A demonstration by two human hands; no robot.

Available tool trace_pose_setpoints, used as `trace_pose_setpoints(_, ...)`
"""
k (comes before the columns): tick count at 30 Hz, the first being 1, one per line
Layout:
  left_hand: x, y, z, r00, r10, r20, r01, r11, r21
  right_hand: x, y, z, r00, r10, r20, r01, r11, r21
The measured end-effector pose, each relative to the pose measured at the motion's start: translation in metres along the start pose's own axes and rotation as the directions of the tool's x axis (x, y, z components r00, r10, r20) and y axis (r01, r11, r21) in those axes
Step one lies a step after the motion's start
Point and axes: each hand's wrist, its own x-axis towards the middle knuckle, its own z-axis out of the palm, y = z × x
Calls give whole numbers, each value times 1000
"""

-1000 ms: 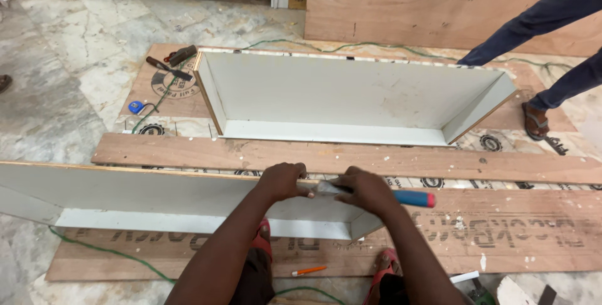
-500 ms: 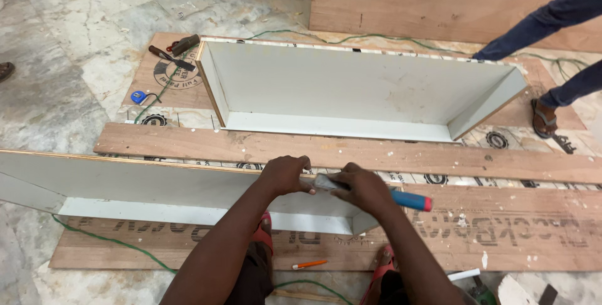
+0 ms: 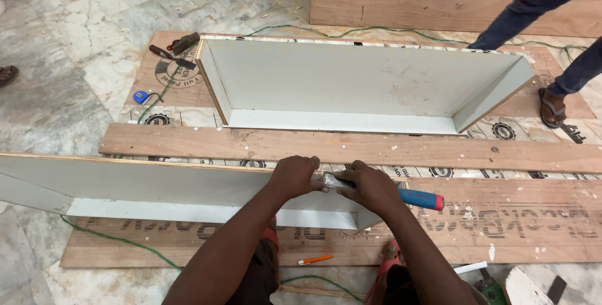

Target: The person uses a metal scraper to remove excess glue or residue from the edges of a white wooden cabinet frame. The person works along the top and side edges of the frame, which is resting on a wooden plank on the floor.

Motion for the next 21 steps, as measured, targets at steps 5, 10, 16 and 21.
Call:
trace_pose_setpoints(5,-1,-5,2,999,22,-48,-23,1000,-19,4,2,4,1000,-16,-17,17,999,47)
trace_pose_setpoints(10,2,-10,2,1000,-13,-17,13,999,-31,11,-2,16,998,-20,-58,26,994,107)
trace_pose_setpoints(16,-4,-3,-8,997,-60,42,61,998,-35,11,2,11,998,-36,-45,37,999,17)
trace_pose_setpoints(21,-2,1,-11,998,-55,23,56,997,-61,6,-7,19,995,-49,-88,54,997,58)
